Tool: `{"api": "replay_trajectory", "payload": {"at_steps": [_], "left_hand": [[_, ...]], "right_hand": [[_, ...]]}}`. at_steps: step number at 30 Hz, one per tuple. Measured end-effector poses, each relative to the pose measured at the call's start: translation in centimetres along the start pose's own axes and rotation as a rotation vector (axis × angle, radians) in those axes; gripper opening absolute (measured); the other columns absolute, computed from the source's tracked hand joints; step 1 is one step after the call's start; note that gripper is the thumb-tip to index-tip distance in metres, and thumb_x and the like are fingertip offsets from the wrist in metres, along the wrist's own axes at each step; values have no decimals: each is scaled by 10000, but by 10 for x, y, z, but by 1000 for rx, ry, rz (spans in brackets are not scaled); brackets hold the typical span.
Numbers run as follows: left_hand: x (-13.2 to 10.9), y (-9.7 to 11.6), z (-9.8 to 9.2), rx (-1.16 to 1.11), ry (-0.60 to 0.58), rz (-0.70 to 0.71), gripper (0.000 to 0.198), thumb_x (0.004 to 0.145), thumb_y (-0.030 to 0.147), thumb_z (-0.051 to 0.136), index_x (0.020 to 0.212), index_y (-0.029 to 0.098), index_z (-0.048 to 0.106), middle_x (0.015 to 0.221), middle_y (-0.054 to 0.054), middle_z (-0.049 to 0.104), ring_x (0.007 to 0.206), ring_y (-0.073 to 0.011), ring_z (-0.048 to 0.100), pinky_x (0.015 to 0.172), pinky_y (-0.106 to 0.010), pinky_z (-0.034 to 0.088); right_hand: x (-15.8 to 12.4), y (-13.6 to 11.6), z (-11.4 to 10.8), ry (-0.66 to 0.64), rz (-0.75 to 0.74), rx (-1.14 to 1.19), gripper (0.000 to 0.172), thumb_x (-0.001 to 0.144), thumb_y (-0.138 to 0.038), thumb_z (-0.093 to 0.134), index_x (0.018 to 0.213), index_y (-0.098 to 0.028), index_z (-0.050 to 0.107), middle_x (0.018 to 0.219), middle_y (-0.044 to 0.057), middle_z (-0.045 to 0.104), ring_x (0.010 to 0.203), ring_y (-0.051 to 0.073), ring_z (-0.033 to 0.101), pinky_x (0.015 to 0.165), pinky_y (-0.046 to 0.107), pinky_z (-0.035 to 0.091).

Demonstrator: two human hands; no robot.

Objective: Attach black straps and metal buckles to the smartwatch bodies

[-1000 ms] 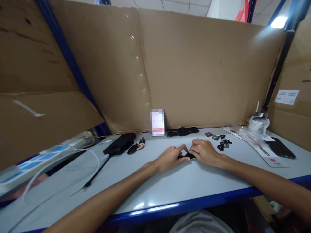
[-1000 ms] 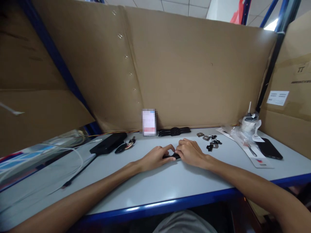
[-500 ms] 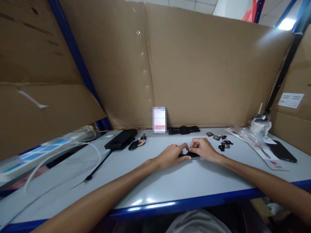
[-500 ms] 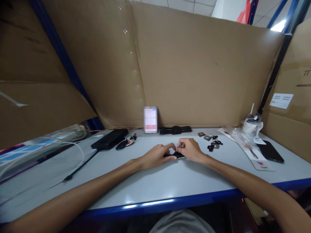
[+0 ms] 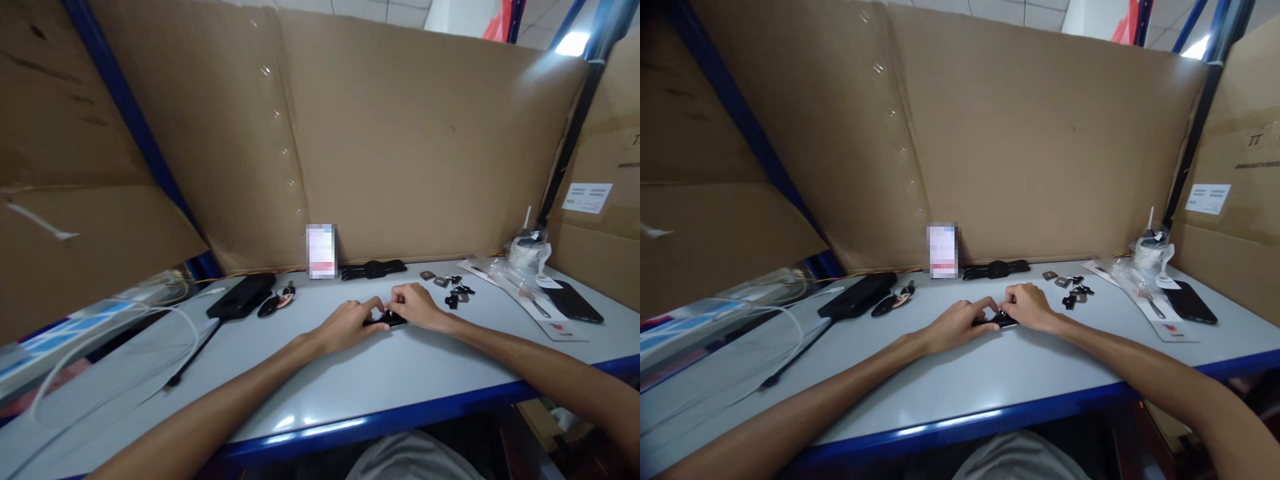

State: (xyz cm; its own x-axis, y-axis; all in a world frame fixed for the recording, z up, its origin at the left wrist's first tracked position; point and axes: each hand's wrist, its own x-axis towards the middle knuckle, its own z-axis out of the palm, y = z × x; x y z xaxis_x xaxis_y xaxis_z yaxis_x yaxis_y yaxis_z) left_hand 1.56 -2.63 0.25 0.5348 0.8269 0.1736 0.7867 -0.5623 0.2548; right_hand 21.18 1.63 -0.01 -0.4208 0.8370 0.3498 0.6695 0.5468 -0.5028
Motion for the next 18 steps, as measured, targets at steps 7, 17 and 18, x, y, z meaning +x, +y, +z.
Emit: {"api": "replay_trajectory", "payload": {"at_steps": [7,17,18], "left_hand": [[0,1,-1,8,-7,-15,435,939,572,506,1162,205,572,679,4,663,588,-191,568,576,-257,284],[1,-2,1,-7,2,18,429,941,555,520,1187,206,566,639,25,639,569,-173,555,570,-254,277],[1,-2,1,-6,0,15,431,940,553,523,1188,203,563,635,26,639,571,-175,556,569,-255,276]], "right_hand": [[-2,4,-13,-17,-100,-51,284,923,-298,588,683,-177,680,609,-15,603,593,109,470,580,253,251],[-9,10,-24,-108,-260,-119,258,909,-263,609,698,-173,728,666,10,638,623,110,488,599,256,264],[-9,10,-24,-122,-258,-109,267,911,-265,605,690,-171,724,648,7,631,613,108,483,597,256,265]]}}
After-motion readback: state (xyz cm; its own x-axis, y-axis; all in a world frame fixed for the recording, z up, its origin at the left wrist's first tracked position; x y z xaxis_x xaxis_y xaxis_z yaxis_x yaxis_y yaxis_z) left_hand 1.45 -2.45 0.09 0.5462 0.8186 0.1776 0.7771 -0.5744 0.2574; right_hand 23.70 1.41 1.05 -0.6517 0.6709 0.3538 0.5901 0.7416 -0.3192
